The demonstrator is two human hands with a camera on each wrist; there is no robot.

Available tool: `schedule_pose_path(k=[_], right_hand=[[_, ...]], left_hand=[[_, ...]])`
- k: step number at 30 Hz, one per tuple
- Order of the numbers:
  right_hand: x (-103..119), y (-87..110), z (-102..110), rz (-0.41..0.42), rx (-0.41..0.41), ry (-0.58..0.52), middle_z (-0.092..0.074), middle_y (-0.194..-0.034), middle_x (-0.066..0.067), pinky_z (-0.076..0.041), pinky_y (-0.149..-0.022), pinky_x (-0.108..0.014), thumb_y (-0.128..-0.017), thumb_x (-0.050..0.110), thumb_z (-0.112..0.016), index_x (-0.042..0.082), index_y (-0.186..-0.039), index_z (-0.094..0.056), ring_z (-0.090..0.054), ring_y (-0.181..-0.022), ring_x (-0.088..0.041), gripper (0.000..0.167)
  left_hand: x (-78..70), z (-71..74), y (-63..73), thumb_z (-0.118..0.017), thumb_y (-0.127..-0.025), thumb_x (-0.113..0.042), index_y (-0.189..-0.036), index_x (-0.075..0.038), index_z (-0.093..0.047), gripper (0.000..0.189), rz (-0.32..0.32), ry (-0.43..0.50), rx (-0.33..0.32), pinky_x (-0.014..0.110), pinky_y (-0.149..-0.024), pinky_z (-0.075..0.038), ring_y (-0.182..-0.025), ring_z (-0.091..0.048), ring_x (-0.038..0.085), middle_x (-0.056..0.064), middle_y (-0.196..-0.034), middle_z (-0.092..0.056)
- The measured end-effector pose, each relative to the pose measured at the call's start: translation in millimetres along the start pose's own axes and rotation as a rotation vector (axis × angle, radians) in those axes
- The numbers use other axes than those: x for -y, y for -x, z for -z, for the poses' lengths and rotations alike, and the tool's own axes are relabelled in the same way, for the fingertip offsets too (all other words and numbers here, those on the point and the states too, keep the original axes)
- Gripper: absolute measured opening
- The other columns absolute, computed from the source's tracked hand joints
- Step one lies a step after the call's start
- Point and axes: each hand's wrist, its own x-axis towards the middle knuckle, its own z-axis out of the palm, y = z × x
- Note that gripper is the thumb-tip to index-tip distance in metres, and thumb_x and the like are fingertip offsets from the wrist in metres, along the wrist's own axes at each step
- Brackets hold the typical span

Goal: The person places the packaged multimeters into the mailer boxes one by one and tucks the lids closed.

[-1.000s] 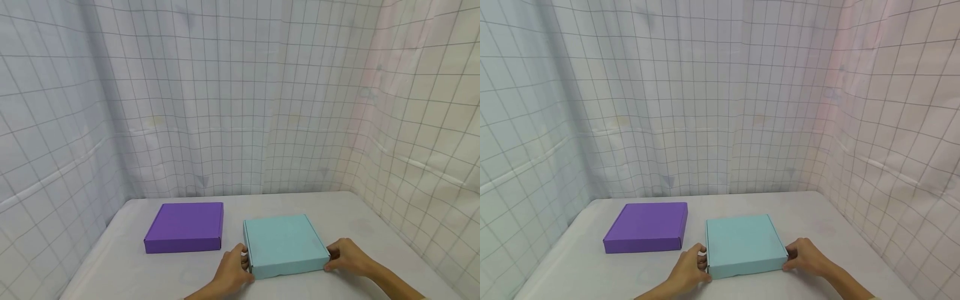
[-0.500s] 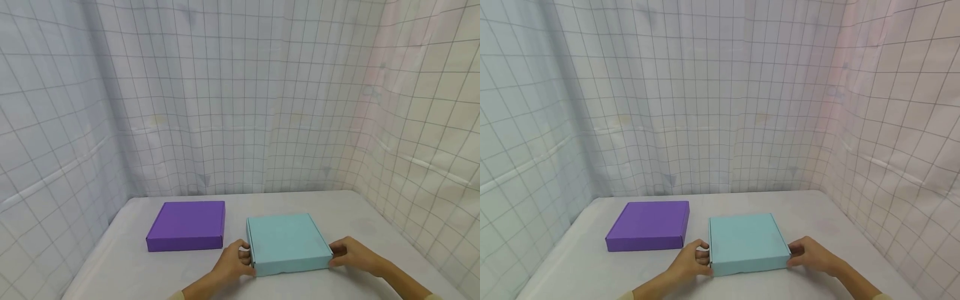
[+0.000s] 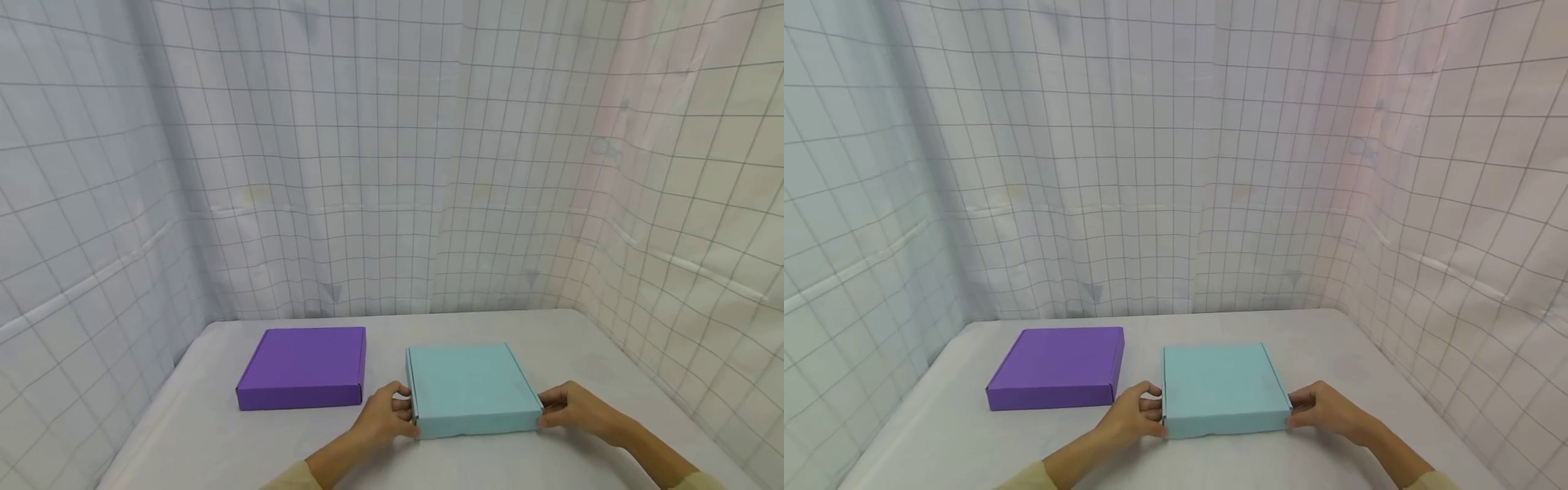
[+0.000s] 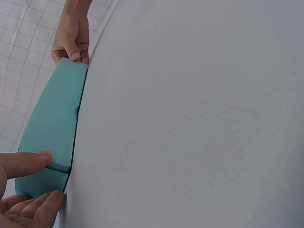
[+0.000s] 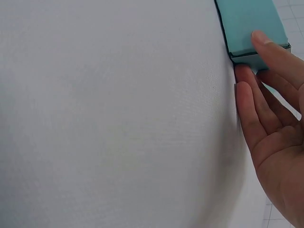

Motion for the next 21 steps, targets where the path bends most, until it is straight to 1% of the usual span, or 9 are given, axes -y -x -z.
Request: schedule_pose_path(k=[4, 6, 9, 12, 14, 17, 21], right_hand=[[-2, -1.8, 4, -0.007, -0.007, 0.027, -0.065, -0.131, -0.024, -0.056, -0.094, -0.037, -0.096, 0.018, -0.075, -0.017, -0.134, -0.057, -0.062, -0.122, -0.038, 0.055], [-3, -2.9, 6, -0.012, -0.009, 0.037, -0.065, -0.132, -0.024, -0.055, -0.096, -0.041, -0.096, 0.018, -0.075, -0.016, -0.134, -0.058, -0.060, -0.124, -0.041, 0.055], [-4, -4.7, 8, -0.020, -0.013, 0.043, -0.064, -0.133, -0.025, -0.054, -0.098, -0.048, -0.096, 0.019, -0.076, -0.016, -0.134, -0.057, -0.058, -0.125, -0.044, 0.056], [-5, -5.8, 10, -0.032, -0.021, 0.043, -0.063, -0.133, -0.025, -0.053, -0.098, -0.050, -0.095, 0.019, -0.076, -0.016, -0.135, -0.057, -0.058, -0.126, -0.044, 0.056], [-6, -6.5, 11, -0.039, -0.027, 0.040, -0.064, -0.133, -0.025, -0.054, -0.098, -0.048, -0.095, 0.019, -0.077, -0.016, -0.134, -0.058, -0.059, -0.125, -0.042, 0.056], [-6, -7.8, 13, -0.034, -0.032, 0.036, -0.065, -0.132, -0.024, -0.056, -0.095, -0.041, -0.095, 0.020, -0.077, -0.015, -0.134, -0.059, -0.061, -0.123, -0.038, 0.055], [-6, -9.2, 14, -0.026, -0.033, 0.024, -0.066, -0.130, -0.023, -0.057, -0.091, -0.032, -0.095, 0.020, -0.076, -0.016, -0.135, -0.057, -0.064, -0.119, -0.033, 0.057]], left_hand=[[-1.9, -2.0, -7.3, -0.087, -0.065, 0.019, -0.116, 0.004, -0.057, 0.061, 0.021, -0.012, -0.006, 0.043, -0.090, -0.058, -0.105, -0.072, 0.033, 0.024, -0.111, -0.073], [-2.3, -2.7, -10.2, -0.087, -0.066, 0.019, -0.116, 0.004, -0.057, 0.061, 0.021, -0.016, -0.008, 0.043, -0.089, -0.058, -0.105, -0.072, 0.033, 0.024, -0.111, -0.073], [-2.5, -2.8, -13.8, -0.087, -0.065, 0.020, -0.115, 0.004, -0.057, 0.061, 0.017, -0.025, -0.009, 0.043, -0.088, -0.058, -0.104, -0.072, 0.033, 0.023, -0.110, -0.073], [-2.7, -3.0, -17.0, -0.088, -0.064, 0.019, -0.115, 0.003, -0.058, 0.061, 0.016, -0.029, -0.013, 0.042, -0.088, -0.058, -0.102, -0.073, 0.031, 0.021, -0.108, -0.074], [-2.3, -3.3, -19.4, -0.088, -0.064, 0.020, -0.115, 0.003, -0.058, 0.062, 0.017, -0.018, -0.016, 0.042, -0.088, -0.058, -0.102, -0.073, 0.031, 0.020, -0.108, -0.074], [-2.4, -3.4, -22.4, -0.087, -0.065, 0.020, -0.116, 0.004, -0.057, 0.062, 0.009, -0.009, -0.017, 0.042, -0.088, -0.058, -0.103, -0.073, 0.032, 0.021, -0.109, -0.074], [-1.8, -3.4, -26.2, -0.088, -0.066, 0.018, -0.116, 0.002, -0.058, 0.060, 0.008, -0.031, -0.020, 0.042, -0.088, -0.058, -0.103, -0.073, 0.032, 0.021, -0.110, -0.073]])
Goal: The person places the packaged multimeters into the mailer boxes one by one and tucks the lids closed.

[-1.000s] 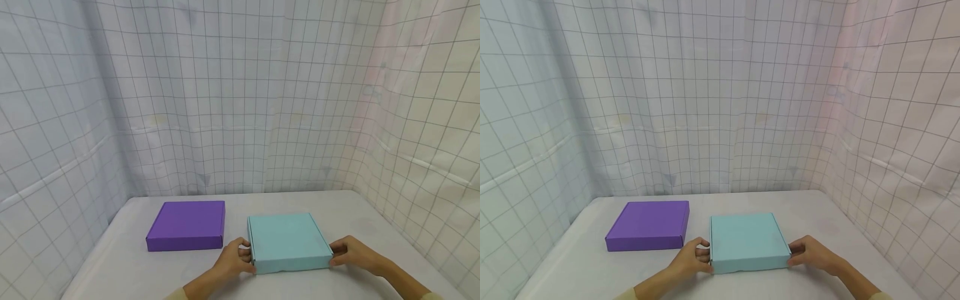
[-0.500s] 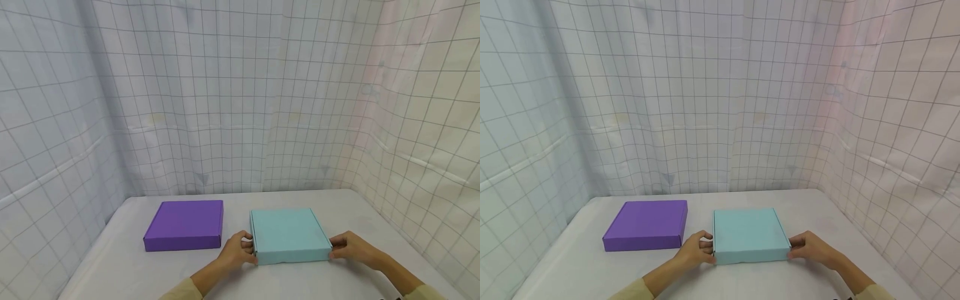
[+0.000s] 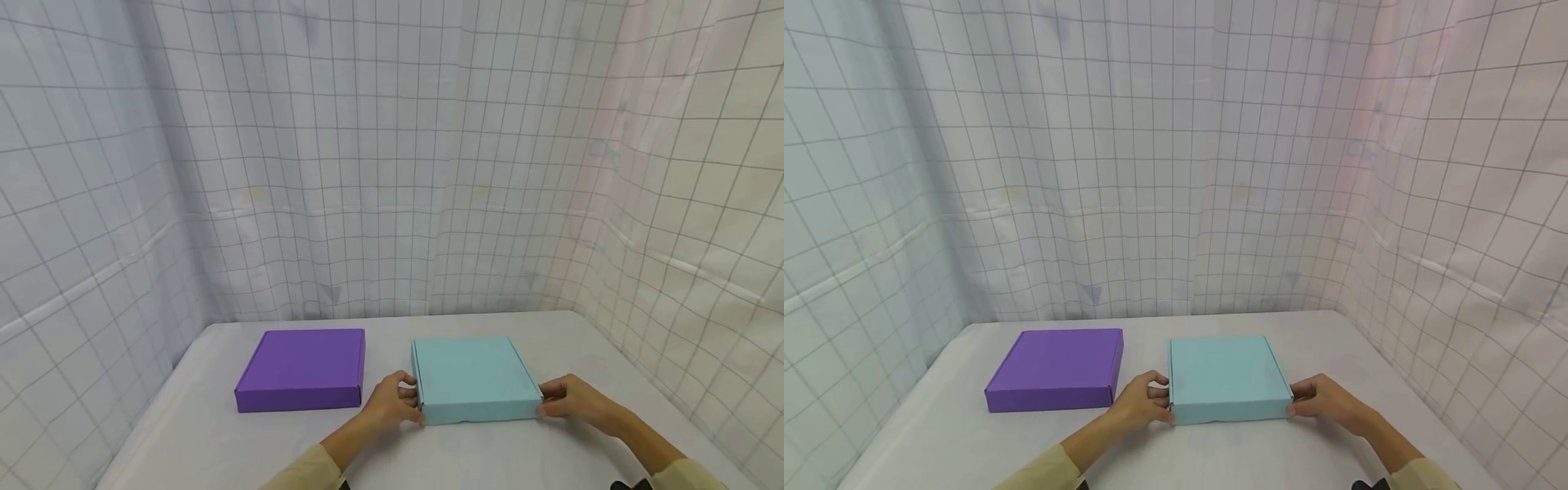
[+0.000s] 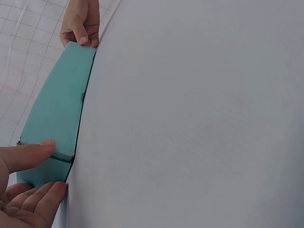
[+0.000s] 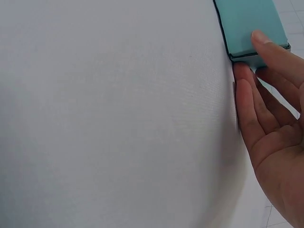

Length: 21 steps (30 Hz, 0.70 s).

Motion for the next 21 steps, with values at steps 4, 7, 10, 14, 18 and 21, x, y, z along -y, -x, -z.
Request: schedule_pose_path(k=[4, 7, 10, 14, 18, 21], right_hand=[[-2, -2.5, 1, -0.009, -0.014, 0.002, -0.066, -0.130, -0.024, -0.057, -0.089, -0.031, -0.095, 0.021, -0.076, -0.018, -0.136, -0.055, -0.065, -0.117, -0.032, 0.060], [-4, -4.9, 3, -0.011, -0.024, -0.005, -0.065, -0.131, -0.025, -0.057, -0.089, -0.032, -0.094, 0.020, -0.076, -0.019, -0.136, -0.054, -0.065, -0.117, -0.032, 0.062], [-6, -6.6, 4, -0.013, -0.025, -0.025, -0.065, -0.131, -0.025, -0.057, -0.089, -0.032, -0.094, 0.019, -0.076, -0.019, -0.137, -0.053, -0.065, -0.117, -0.032, 0.062], [-7, -8.2, 6, -0.012, -0.025, -0.041, -0.064, -0.132, -0.025, -0.057, -0.088, -0.032, -0.095, 0.018, -0.075, -0.019, -0.138, -0.052, -0.064, -0.117, -0.031, 0.061], [-6, -8.9, 7, -0.018, -0.035, -0.028, -0.063, -0.134, -0.026, -0.057, -0.090, -0.035, -0.096, 0.019, -0.075, -0.020, -0.139, -0.050, -0.064, -0.118, -0.032, 0.063], [-5, -8.8, 7, -0.019, -0.044, -0.015, -0.062, -0.133, -0.027, -0.057, -0.092, -0.038, -0.096, 0.019, -0.075, -0.020, -0.139, -0.049, -0.063, -0.119, -0.035, 0.064]], left_hand=[[0.2, 0.0, -4.5, -0.088, -0.066, 0.016, -0.116, 0.001, -0.058, 0.060, 0.012, -0.012, -0.001, 0.043, -0.088, -0.058, -0.103, -0.073, 0.030, 0.020, -0.111, -0.074], [0.5, 0.1, -7.9, -0.089, -0.067, 0.015, -0.118, 0.001, -0.058, 0.061, 0.017, -0.014, -0.002, 0.043, -0.088, -0.058, -0.104, -0.072, 0.030, 0.019, -0.112, -0.074], [1.3, 0.1, -11.4, -0.089, -0.068, 0.015, -0.119, 0.001, -0.058, 0.062, 0.012, -0.012, -0.001, 0.042, -0.087, -0.058, -0.104, -0.072, 0.029, 0.018, -0.112, -0.074], [2.9, -0.7, -16.9, -0.088, -0.067, 0.017, -0.119, 0.002, -0.058, 0.062, 0.006, -0.006, -0.002, 0.040, -0.085, -0.059, -0.104, -0.072, 0.029, 0.018, -0.111, -0.074], [2.2, -1.9, -22.7, -0.088, -0.067, 0.017, -0.118, 0.002, -0.059, 0.061, 0.010, -0.038, -0.014, 0.041, -0.086, -0.058, -0.103, -0.072, 0.029, 0.018, -0.110, -0.074], [-0.9, -2.9, -25.8, -0.089, -0.067, 0.016, -0.118, 0.002, -0.060, 0.061, 0.018, -0.065, -0.026, 0.044, -0.089, -0.057, -0.103, -0.072, 0.028, 0.018, -0.111, -0.073]])
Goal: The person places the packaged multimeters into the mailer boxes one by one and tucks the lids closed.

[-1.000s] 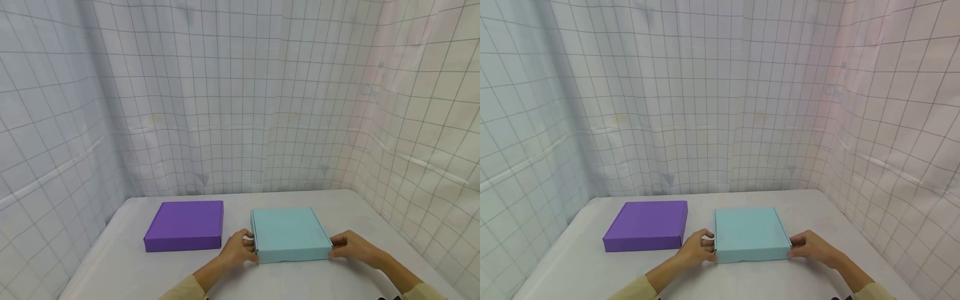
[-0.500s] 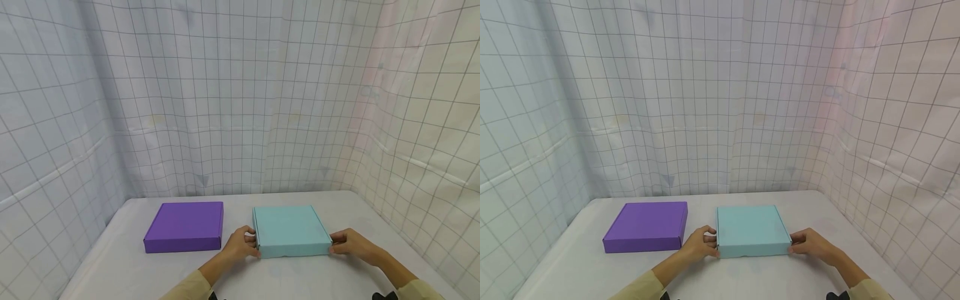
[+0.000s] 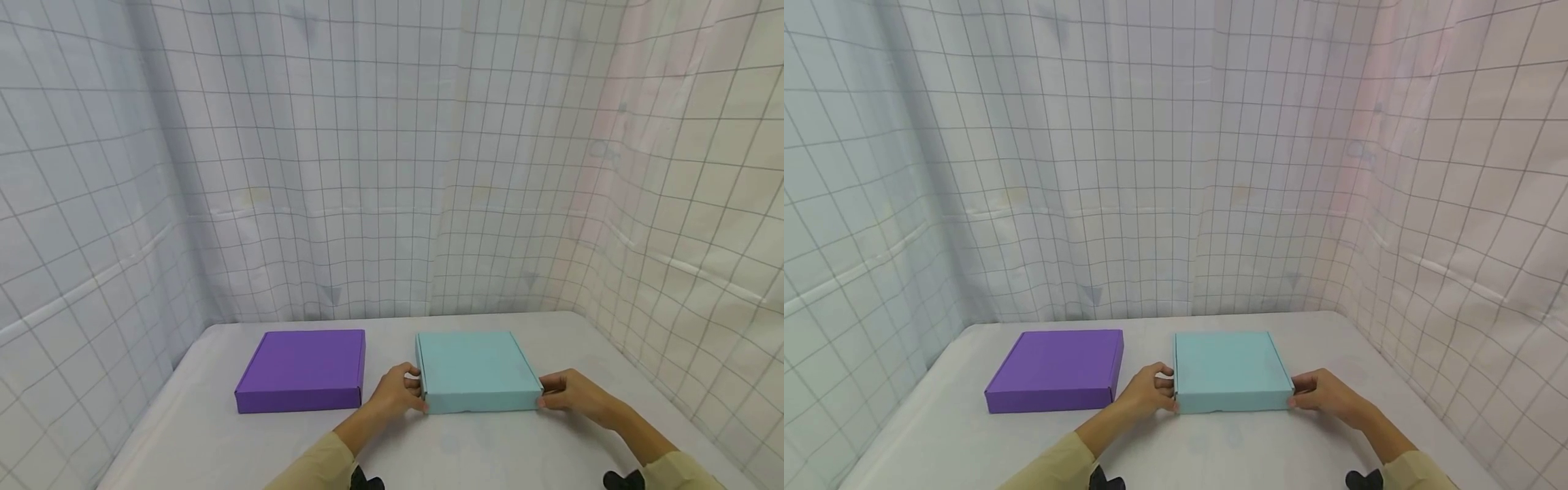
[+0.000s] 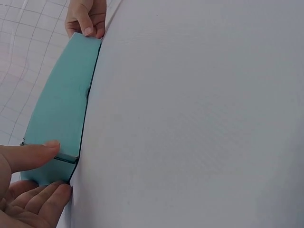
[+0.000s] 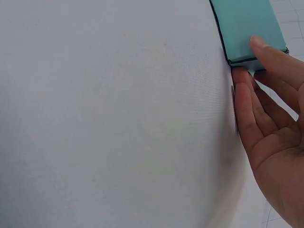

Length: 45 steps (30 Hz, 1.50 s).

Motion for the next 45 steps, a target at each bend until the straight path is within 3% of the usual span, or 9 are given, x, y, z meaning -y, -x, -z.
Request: schedule_pose_path(k=[9, 23, 28, 33, 40, 45], right_hand=[[-3, -5.0, 3, -0.020, -0.024, -0.016, -0.061, -0.134, -0.028, -0.057, -0.091, -0.040, -0.096, 0.017, -0.075, -0.021, -0.140, -0.048, -0.062, -0.119, -0.035, 0.065], [-1, -5.8, 3, -0.033, -0.047, 0.003, -0.060, -0.135, -0.029, -0.057, -0.092, -0.042, -0.094, 0.018, -0.078, -0.020, -0.140, -0.049, -0.062, -0.120, -0.036, 0.066], [6, -6.0, 2, -0.032, -0.040, 0.027, -0.061, -0.134, -0.029, -0.057, -0.090, -0.039, -0.093, 0.017, -0.078, -0.021, -0.138, -0.050, -0.063, -0.117, -0.033, 0.066], [15, -8.6, 3, -0.027, -0.045, 0.072, -0.052, -0.142, -0.034, -0.057, -0.091, -0.040, -0.092, 0.019, -0.079, -0.021, -0.141, -0.046, -0.062, -0.120, -0.038, 0.072], [29, -13.5, 8, 0.009, -0.125, 0.138, -0.051, -0.145, -0.032, -0.054, -0.098, -0.048, -0.092, 0.025, -0.080, -0.013, -0.147, -0.046, -0.055, -0.127, -0.046, 0.075], [51, -18.1, 7, 0.063, -0.186, 0.215, -0.055, -0.141, -0.028, -0.055, -0.096, -0.049, -0.095, 0.025, -0.077, -0.008, -0.147, -0.049, -0.057, -0.125, -0.044, 0.068]], left_hand=[[-2.2, -0.1, -8.0, -0.089, -0.068, 0.014, -0.122, 0.003, -0.061, 0.062, 0.015, -0.002, -0.015, 0.047, -0.092, -0.055, -0.104, -0.071, 0.028, 0.018, -0.114, -0.073], [-2.1, 1.2, -9.5, -0.088, -0.068, 0.016, -0.121, 0.004, -0.060, 0.061, 0.000, 0.039, 0.003, 0.047, -0.093, -0.055, -0.106, -0.071, 0.031, 0.020, -0.115, -0.072], [-2.3, 1.1, -8.9, -0.089, -0.069, 0.014, -0.124, 0.004, -0.059, 0.063, 0.002, 0.012, -0.004, 0.048, -0.094, -0.055, -0.107, -0.070, 0.031, 0.020, -0.116, -0.071], [-6.9, 1.8, -4.9, -0.090, -0.072, 0.006, -0.134, 0.004, -0.057, 0.070, 0.011, -0.061, -0.009, 0.051, -0.095, -0.054, -0.110, -0.068, 0.033, 0.021, -0.121, -0.069], [-17.1, 20.0, 2.5, -0.090, -0.082, -0.015, -0.143, 0.001, -0.052, 0.074, -0.027, -0.135, -0.027, 0.056, -0.096, -0.053, -0.117, -0.064, 0.038, 0.021, -0.131, -0.064], [-20.5, 45.9, 9.7, -0.079, -0.093, -0.021, -0.147, 0.000, -0.049, 0.065, -0.122, -0.195, -0.080, 0.057, -0.097, -0.053, -0.121, -0.061, 0.043, 0.025, -0.134, -0.062]])
